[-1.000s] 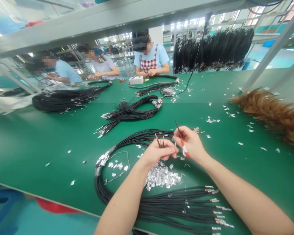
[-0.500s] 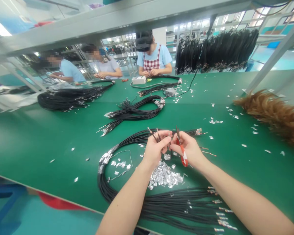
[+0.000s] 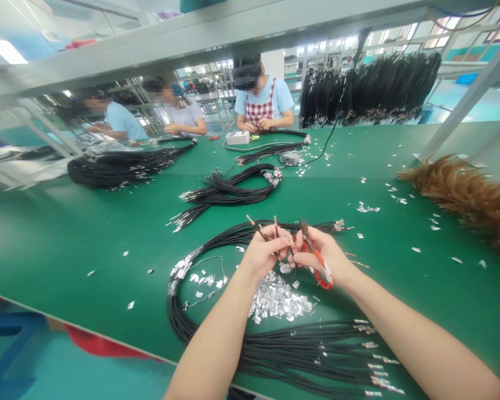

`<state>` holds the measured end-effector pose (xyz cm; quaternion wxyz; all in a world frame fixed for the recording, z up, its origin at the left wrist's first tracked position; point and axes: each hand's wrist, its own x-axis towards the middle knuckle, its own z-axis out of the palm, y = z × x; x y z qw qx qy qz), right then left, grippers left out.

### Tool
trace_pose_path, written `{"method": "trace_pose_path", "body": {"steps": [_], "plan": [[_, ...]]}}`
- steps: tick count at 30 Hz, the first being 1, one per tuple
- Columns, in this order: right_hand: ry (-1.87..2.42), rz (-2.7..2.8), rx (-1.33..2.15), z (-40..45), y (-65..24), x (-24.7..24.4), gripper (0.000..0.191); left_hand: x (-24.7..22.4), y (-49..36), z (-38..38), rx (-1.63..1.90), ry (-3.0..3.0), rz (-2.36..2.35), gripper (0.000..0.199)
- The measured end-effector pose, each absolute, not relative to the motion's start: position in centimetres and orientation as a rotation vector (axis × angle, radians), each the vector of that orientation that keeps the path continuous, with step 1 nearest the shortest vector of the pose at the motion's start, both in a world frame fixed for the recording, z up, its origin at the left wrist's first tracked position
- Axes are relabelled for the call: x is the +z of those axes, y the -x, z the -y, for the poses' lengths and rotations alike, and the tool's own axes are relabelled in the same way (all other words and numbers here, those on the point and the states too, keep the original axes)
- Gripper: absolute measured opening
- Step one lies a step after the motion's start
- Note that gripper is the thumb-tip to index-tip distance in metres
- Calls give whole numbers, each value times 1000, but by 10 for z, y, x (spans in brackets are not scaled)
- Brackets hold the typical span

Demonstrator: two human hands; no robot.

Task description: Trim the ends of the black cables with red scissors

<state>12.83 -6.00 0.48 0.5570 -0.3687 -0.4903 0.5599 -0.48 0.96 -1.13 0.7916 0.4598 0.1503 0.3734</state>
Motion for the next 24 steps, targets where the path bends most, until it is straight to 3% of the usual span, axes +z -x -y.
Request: {"method": "trace_pose_path", "body": {"steps": [9, 16, 24], "plan": [[985, 1033, 1208, 56, -129, -1, 35, -7, 1, -6, 703, -998, -302, 14], [1370, 1303, 833, 73, -145, 12, 20, -2, -4, 2, 797, -989, -406, 11], [1553, 1484, 1037, 94, -139, 20, 34, 0, -7, 8, 839, -1086, -470, 12]]}}
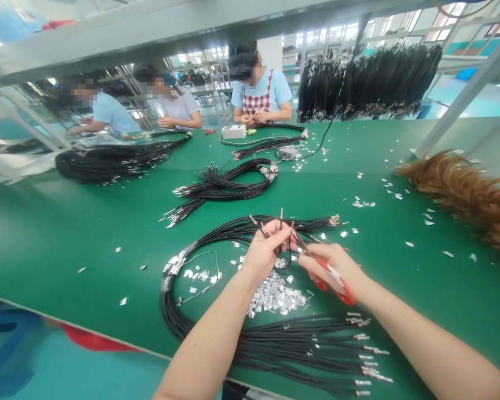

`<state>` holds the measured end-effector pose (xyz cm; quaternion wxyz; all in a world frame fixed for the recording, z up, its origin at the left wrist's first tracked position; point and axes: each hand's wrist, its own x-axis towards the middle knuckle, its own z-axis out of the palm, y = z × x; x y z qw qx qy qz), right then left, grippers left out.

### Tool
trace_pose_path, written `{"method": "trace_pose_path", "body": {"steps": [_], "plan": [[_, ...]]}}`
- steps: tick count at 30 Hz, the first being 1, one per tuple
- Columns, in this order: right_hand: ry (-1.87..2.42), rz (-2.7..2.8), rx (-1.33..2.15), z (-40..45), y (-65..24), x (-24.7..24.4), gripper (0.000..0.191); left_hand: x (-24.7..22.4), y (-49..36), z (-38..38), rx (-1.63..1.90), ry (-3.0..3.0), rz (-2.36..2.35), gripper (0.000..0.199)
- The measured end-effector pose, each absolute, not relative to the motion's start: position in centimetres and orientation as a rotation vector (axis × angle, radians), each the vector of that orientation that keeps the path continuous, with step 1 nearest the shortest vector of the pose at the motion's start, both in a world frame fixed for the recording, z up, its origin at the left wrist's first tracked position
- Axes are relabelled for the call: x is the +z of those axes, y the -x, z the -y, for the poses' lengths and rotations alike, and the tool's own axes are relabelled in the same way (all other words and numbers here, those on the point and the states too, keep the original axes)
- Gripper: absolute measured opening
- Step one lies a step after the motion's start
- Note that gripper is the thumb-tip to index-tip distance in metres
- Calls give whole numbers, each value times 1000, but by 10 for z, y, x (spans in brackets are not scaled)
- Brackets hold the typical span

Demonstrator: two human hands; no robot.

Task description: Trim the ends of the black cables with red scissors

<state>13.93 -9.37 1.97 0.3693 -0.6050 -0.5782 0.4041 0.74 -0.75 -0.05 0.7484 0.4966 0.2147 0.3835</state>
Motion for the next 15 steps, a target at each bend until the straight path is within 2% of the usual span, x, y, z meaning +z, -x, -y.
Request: {"method": "trace_pose_path", "body": {"steps": [8, 15], "plan": [[1374, 1271, 1276, 98, -136, 16, 35, -6, -11, 13, 921, -1222, -531, 9], [1357, 1151, 1183, 102, -134, 18, 31, -8, -13, 14, 933, -1251, -542, 11]]}}
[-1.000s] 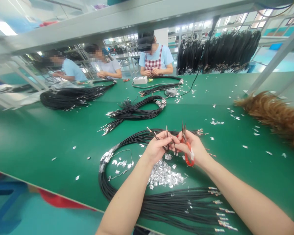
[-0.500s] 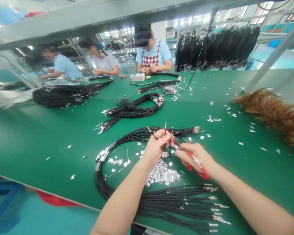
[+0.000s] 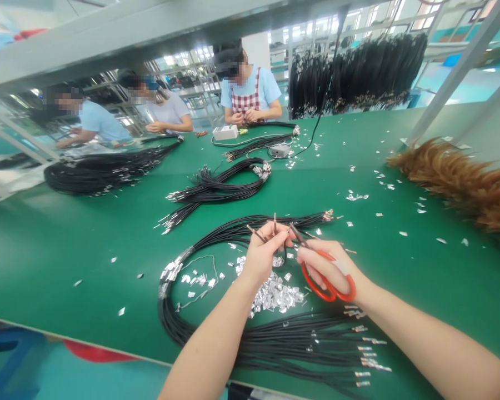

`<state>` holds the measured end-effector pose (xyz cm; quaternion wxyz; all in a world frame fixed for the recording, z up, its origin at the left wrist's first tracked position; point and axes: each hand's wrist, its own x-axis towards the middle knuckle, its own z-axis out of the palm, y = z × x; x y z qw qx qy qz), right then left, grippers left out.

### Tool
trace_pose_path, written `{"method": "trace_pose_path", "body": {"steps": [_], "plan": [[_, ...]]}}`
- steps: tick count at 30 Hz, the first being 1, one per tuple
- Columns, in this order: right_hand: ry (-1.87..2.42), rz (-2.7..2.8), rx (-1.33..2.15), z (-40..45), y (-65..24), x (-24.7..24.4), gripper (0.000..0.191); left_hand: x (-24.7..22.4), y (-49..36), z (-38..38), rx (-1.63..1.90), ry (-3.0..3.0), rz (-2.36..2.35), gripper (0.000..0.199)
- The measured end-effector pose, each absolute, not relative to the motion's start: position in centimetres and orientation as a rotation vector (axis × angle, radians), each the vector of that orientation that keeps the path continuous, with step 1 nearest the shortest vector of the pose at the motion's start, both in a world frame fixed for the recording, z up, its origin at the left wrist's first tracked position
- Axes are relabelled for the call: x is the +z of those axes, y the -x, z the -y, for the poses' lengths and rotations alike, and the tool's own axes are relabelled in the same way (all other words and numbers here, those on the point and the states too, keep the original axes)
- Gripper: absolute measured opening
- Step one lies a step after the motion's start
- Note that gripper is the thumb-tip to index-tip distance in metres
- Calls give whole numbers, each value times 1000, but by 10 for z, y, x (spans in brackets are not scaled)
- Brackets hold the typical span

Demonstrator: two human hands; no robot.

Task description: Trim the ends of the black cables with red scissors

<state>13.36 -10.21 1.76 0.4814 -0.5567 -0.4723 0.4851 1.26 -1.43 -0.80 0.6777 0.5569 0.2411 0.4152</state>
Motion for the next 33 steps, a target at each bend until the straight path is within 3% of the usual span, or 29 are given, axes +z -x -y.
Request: {"method": "trace_pose_path", "body": {"steps": [4, 7, 13, 21, 27, 33], "plan": [[1314, 1174, 791, 100, -148, 31, 21, -8, -14, 15, 824, -1332, -556, 26], [1217, 1202, 631, 97, -156, 38, 32, -10, -16, 19, 713, -1501, -596, 28], [1200, 1171, 698, 92, -154, 31, 20, -13, -19, 26, 576, -1667, -592, 25], [1191, 1151, 693, 87, -154, 26, 21, -10, -15, 21, 1032, -1496, -767, 24], [1148, 1091, 764, 80, -149, 22, 23, -14, -22, 28, 865, -1462, -716, 13], [1047, 1212, 1125, 71, -148, 32, 26, -15, -16, 22, 592, -1351, -529, 23]]}}
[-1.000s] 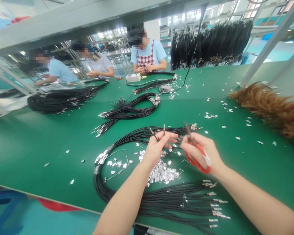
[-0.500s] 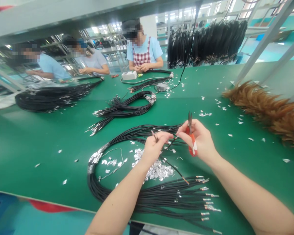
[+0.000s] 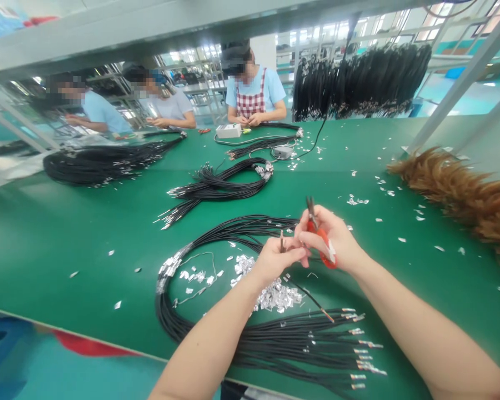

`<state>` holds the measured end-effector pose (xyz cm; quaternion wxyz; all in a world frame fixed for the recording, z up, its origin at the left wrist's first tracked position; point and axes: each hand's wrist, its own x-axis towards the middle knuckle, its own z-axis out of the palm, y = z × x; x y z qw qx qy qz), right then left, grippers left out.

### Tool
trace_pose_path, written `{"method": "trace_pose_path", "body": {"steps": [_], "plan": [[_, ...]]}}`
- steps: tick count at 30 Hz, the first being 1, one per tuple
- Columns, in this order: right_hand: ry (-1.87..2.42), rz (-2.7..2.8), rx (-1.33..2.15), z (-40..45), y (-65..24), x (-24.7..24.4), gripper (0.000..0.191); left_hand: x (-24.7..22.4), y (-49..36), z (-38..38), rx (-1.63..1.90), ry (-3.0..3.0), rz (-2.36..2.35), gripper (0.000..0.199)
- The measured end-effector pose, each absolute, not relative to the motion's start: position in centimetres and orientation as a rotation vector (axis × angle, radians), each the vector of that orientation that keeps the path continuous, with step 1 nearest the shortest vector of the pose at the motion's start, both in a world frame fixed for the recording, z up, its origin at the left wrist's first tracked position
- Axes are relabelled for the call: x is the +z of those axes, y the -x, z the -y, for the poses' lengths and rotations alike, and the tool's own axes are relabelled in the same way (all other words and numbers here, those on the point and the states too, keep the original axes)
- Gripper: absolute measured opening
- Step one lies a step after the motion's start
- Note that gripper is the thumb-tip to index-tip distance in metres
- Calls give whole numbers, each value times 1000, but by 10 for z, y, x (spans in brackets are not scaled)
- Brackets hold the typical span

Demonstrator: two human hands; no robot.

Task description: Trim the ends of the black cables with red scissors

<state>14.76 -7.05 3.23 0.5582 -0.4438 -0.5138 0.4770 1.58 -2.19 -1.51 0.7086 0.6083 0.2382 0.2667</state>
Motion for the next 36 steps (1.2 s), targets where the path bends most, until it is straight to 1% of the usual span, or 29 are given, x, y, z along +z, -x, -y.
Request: {"method": "trace_pose_path", "body": {"steps": [2, 4, 9, 14, 17, 19, 26, 28, 31, 36], "plan": [[1007, 1242, 1255, 67, -149, 33, 27, -14, -14, 19, 527, -1341, -476, 24], [963, 1185, 1248, 62, -151, 28, 28, -14, -14, 17, 572, -1310, -486, 23], [1010, 991, 1052, 56, -154, 13, 27, -12, -17, 18, 799, -1214, -590, 15], [1085, 1068, 855, 63, -140, 13, 26, -12, -19, 21, 931, -1190, -708, 14], [1122, 1070, 786, 67, -133, 15, 18, -12, -19, 22, 917, -1204, -714, 15], [1111, 1058, 809, 68, -132, 15, 15, -13, -19, 21, 893, -1213, -679, 16], [1073, 1037, 828, 62, -139, 11, 23, -12, -17, 22, 774, -1241, -590, 20], [1116, 1102, 788, 60, -143, 10, 20, -11, -16, 21, 821, -1220, -612, 17], [1308, 1338, 600, 59, -151, 9, 16, -6, -12, 16, 872, -1165, -609, 16], [1572, 1854, 214, 60, -162, 10, 21, 2, -2, 7, 884, -1089, -568, 17]]}}
